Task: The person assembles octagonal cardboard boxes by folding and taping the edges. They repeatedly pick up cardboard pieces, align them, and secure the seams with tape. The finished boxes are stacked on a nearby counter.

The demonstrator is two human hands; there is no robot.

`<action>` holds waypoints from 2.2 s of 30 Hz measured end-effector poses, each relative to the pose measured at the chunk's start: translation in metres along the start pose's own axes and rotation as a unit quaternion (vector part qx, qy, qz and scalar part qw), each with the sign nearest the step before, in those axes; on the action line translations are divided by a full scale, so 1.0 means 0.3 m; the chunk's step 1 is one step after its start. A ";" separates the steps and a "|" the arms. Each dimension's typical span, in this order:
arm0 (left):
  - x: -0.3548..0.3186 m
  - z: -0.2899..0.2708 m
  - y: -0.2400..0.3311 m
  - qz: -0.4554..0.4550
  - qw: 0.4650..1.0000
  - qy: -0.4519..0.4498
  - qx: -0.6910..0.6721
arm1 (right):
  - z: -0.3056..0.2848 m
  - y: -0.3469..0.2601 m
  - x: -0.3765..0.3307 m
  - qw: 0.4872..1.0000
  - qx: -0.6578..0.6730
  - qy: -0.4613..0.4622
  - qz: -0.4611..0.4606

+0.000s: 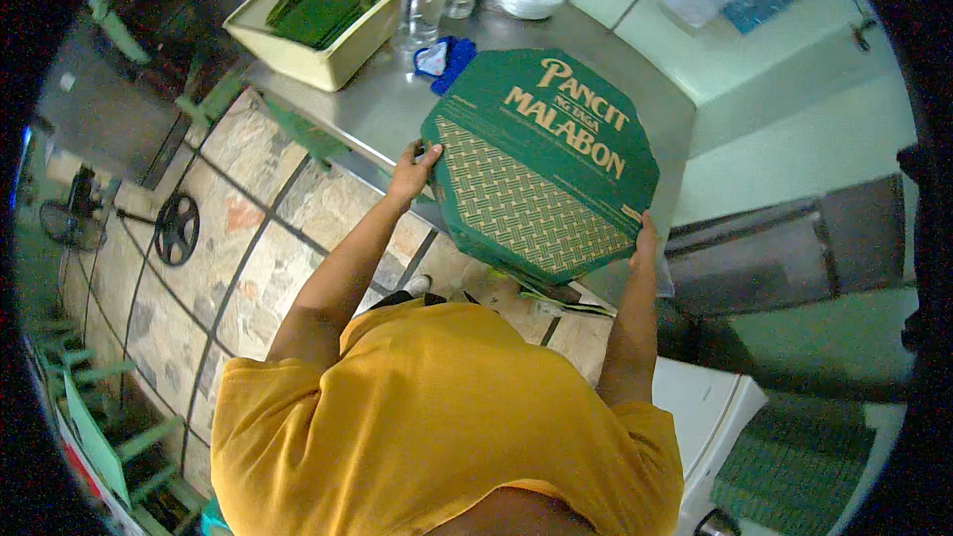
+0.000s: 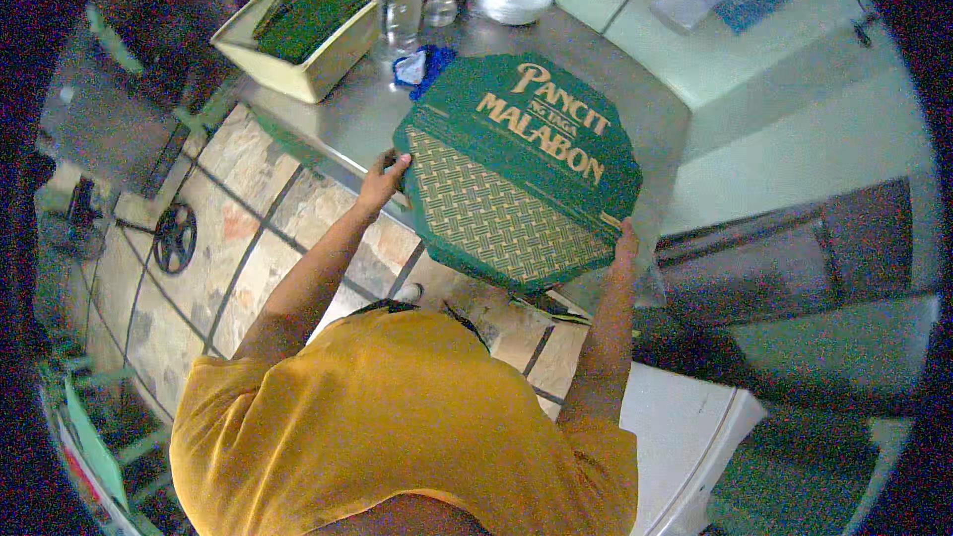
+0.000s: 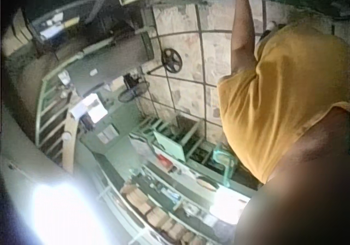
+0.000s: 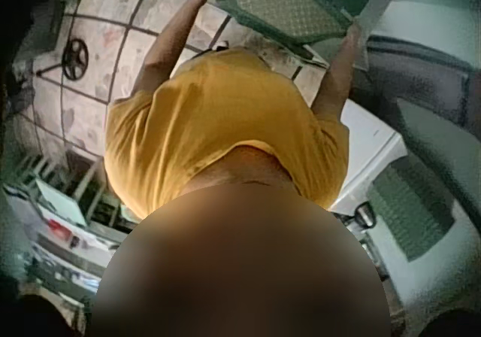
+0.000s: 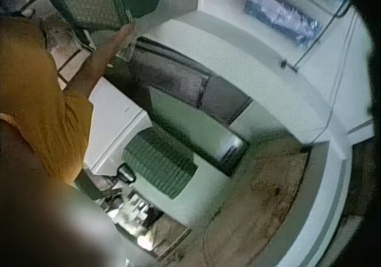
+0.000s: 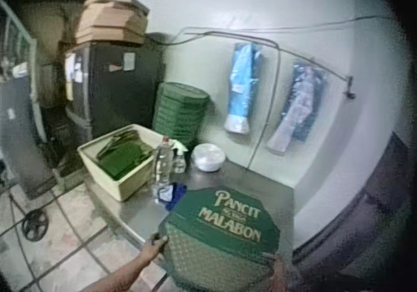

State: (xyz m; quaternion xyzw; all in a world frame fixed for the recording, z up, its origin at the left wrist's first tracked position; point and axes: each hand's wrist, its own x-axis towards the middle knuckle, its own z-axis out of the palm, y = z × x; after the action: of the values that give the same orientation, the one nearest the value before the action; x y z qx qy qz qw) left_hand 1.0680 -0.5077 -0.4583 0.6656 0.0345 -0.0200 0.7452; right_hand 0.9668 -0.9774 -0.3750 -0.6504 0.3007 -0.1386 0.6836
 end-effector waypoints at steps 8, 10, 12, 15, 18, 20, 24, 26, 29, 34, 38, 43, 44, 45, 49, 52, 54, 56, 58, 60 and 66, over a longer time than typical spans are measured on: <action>-0.069 0.079 0.023 0.030 0.985 0.104 0.135 | -0.079 0.006 0.227 0.965 -0.248 0.082 -0.006; -0.079 0.100 0.050 0.005 0.989 0.095 0.117 | -0.084 -0.011 0.243 0.989 -0.146 0.021 -0.014; -0.083 0.119 0.056 0.014 0.986 0.112 0.124 | -0.086 -0.029 0.248 0.997 -0.077 -0.024 -0.001; -0.075 0.126 0.043 0.043 0.977 0.136 0.156 | -0.078 -0.039 0.233 0.998 -0.030 -0.049 0.031; -0.048 0.117 0.032 0.062 0.980 0.112 0.155 | -0.064 -0.029 0.239 0.998 -0.042 -0.034 0.022; -0.030 0.116 0.038 0.057 0.983 0.092 0.147 | -0.061 -0.022 0.261 0.997 -0.076 -0.015 0.024; -0.029 0.133 0.060 0.038 0.977 0.117 0.175 | -0.078 -0.025 0.296 0.995 -0.085 -0.057 -0.005; -0.043 0.147 0.063 0.056 0.973 0.122 0.190 | -0.088 -0.025 0.292 0.997 -0.048 -0.050 0.011; -0.066 0.161 0.061 0.066 0.971 0.139 0.183 | -0.101 -0.015 0.266 0.996 -0.016 -0.076 -0.034; -0.056 0.150 0.086 0.026 0.997 0.056 0.035 | -0.106 0.014 0.265 0.998 -0.028 -0.044 -0.043; -0.069 0.144 0.101 0.043 0.999 0.010 -0.007 | -0.100 0.039 0.272 0.994 -0.067 -0.007 -0.082; -0.151 0.171 0.058 0.094 0.995 0.006 -0.011 | -0.094 0.114 0.167 0.983 -0.118 -0.013 -0.138; -0.152 0.165 0.057 0.139 0.989 0.023 0.038 | -0.098 0.123 0.144 0.981 -0.128 -0.019 -0.143; -0.151 0.155 0.049 0.110 0.993 0.026 0.034 | -0.104 0.134 0.135 0.979 -0.137 -0.026 -0.149; -0.054 0.092 0.061 0.073 0.982 0.152 0.080 | -0.116 0.130 0.143 0.931 -0.252 0.056 -0.258; 0.112 0.045 0.084 0.089 0.960 0.230 0.132 | -0.088 0.103 0.144 0.885 -0.286 0.154 -0.334; 0.232 0.058 0.077 0.124 0.949 0.222 0.189 | -0.044 0.077 0.119 0.895 -0.265 0.168 -0.315; 0.345 0.068 0.074 0.106 0.950 0.183 0.229 | 0.011 0.048 0.064 0.928 -0.234 0.150 -0.246; 0.447 0.088 0.066 0.103 0.958 0.156 0.218 | 0.052 0.019 0.007 0.951 -0.168 0.096 -0.240; 0.529 0.110 0.068 0.054 0.980 0.117 0.151 | 0.071 -0.009 -0.027 0.963 -0.145 0.071 -0.218; 0.532 0.100 0.146 0.066 0.976 0.057 0.198 | 0.059 -0.047 -0.017 0.984 -0.141 0.065 -0.090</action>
State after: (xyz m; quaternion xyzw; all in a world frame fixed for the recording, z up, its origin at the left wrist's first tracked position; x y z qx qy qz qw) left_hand 1.2311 -0.5300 -0.4240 0.8007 0.0281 0.0613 0.5952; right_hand 0.9760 -0.9618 -0.3607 -0.7546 0.3011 -0.1979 0.5485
